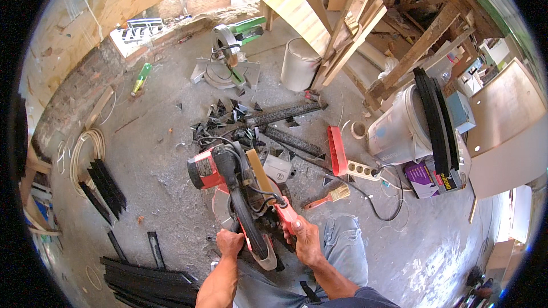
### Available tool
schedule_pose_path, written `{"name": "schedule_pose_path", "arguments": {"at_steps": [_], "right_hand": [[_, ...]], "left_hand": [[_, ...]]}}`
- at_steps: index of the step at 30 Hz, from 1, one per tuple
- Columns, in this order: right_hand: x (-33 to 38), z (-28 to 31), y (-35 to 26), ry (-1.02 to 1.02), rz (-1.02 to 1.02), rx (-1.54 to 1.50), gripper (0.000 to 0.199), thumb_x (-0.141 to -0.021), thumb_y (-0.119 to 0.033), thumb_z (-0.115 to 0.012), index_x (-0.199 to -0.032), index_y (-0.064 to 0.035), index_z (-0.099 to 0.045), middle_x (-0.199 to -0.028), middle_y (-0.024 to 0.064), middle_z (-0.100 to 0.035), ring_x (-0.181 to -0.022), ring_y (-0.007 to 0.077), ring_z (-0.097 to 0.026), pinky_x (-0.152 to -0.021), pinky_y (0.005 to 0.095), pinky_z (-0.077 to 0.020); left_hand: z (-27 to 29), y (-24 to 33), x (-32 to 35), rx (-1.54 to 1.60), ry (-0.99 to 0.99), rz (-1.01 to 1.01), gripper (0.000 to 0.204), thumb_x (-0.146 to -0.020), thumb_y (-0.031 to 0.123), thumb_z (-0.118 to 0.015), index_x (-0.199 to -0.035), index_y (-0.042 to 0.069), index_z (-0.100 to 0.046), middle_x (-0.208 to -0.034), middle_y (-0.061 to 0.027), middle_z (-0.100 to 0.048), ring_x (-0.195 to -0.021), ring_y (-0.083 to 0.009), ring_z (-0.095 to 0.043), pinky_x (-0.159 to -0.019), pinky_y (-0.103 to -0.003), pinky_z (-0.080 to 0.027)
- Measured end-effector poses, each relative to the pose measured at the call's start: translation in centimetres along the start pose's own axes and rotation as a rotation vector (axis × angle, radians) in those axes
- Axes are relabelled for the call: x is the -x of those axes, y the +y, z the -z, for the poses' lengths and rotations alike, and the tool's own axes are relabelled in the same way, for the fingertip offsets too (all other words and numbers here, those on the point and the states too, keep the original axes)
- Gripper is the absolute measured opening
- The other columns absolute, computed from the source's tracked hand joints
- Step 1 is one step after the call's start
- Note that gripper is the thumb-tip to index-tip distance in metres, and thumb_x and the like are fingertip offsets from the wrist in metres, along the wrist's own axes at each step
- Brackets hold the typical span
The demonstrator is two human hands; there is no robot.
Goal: The person cuts black plastic strips using a miter saw, picking them up from a pile and positioning them on the saw table before making each cut.
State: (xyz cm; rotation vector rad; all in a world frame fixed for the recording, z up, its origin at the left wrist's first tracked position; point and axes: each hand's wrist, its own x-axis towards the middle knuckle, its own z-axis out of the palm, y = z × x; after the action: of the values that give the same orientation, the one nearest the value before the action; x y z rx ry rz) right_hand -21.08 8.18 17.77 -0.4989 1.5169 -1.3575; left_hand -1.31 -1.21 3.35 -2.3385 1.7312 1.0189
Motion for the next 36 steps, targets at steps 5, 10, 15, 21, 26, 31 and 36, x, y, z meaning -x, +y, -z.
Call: {"name": "schedule_pose_path", "arguments": {"at_steps": [5,10,15,21,26,31,36], "right_hand": [[0.02,-0.02,-0.06,0.001,0.008,0.005,0.069,-0.091,-0.068,-0.051,-0.106,-0.0015,-0.063,-0.089,0.0010,-0.061,-0.073,0.0078,-0.055,-0.061,0.0230,-0.0441],[0.02,-0.04,-0.01,-0.005,0.017,0.001,0.069,-0.092,-0.068,-0.051,-0.104,-0.0012,-0.063,-0.088,0.0017,-0.061,-0.073,0.0083,-0.055,-0.061,0.0234,-0.0442],[-0.04,0.06,0.22,-0.006,0.013,-0.006,0.068,-0.092,-0.067,-0.051,-0.103,-0.0012,-0.063,-0.088,0.0018,-0.061,-0.073,0.0084,-0.055,-0.061,0.0235,-0.0441],[0.01,0.02,0.42,0.001,0.012,-0.035,0.066,-0.092,-0.066,-0.053,-0.104,-0.0012,-0.063,-0.087,0.0017,-0.061,-0.073,0.0082,-0.055,-0.061,0.0233,-0.0438],[0.14,-0.07,0.26,0.015,0.004,-0.054,0.066,-0.092,-0.065,-0.053,-0.104,-0.0009,-0.063,-0.086,0.0015,-0.061,-0.071,0.0080,-0.054,-0.060,0.0232,-0.0435],[0.07,-0.02,0.02,-0.008,0.024,-0.010,0.067,-0.093,-0.065,-0.051,-0.105,-0.0003,-0.063,-0.085,0.0014,-0.060,-0.071,0.0080,-0.054,-0.060,0.0233,-0.0431],[0.13,-0.06,-0.03,-0.006,0.017,-0.003,0.068,-0.093,-0.066,-0.050,-0.105,-0.0002,-0.063,-0.087,0.0017,-0.060,-0.072,0.0081,-0.054,-0.061,0.0234,-0.0431]], "left_hand": [[0.24,0.37,0.18,0.003,0.009,0.016,0.039,-0.061,0.018,-0.069,-0.087,-0.011,-0.071,-0.094,-0.0321,-0.068,-0.094,-0.0444,-0.068,-0.087,-0.046,-0.055],[0.21,0.40,0.09,-0.007,-0.001,0.031,0.038,-0.062,0.018,-0.070,-0.087,-0.011,-0.071,-0.094,-0.0316,-0.068,-0.094,-0.0440,-0.068,-0.087,-0.046,-0.055],[0.18,0.38,0.14,-0.008,-0.006,0.029,0.038,-0.063,0.018,-0.070,-0.087,-0.010,-0.071,-0.095,-0.0314,-0.068,-0.094,-0.0436,-0.068,-0.087,-0.046,-0.055],[-0.08,0.13,0.06,-0.013,0.018,0.014,0.038,-0.062,0.018,-0.069,-0.087,-0.011,-0.070,-0.093,-0.0327,-0.068,-0.093,-0.0447,-0.068,-0.086,-0.046,-0.055],[-0.18,-0.16,-0.03,-0.007,0.014,-0.012,0.038,-0.062,0.018,-0.069,-0.085,-0.012,-0.070,-0.092,-0.0328,-0.068,-0.092,-0.0449,-0.068,-0.086,-0.046,-0.055],[0.01,0.26,0.10,-0.007,0.007,0.001,0.037,-0.062,0.018,-0.069,-0.085,-0.011,-0.070,-0.092,-0.0326,-0.068,-0.093,-0.0445,-0.068,-0.086,-0.046,-0.055],[0.02,0.16,0.02,-0.022,0.007,0.017,0.038,-0.063,0.018,-0.069,-0.086,-0.011,-0.070,-0.094,-0.0324,-0.068,-0.094,-0.0441,-0.068,-0.087,-0.046,-0.055]]}}
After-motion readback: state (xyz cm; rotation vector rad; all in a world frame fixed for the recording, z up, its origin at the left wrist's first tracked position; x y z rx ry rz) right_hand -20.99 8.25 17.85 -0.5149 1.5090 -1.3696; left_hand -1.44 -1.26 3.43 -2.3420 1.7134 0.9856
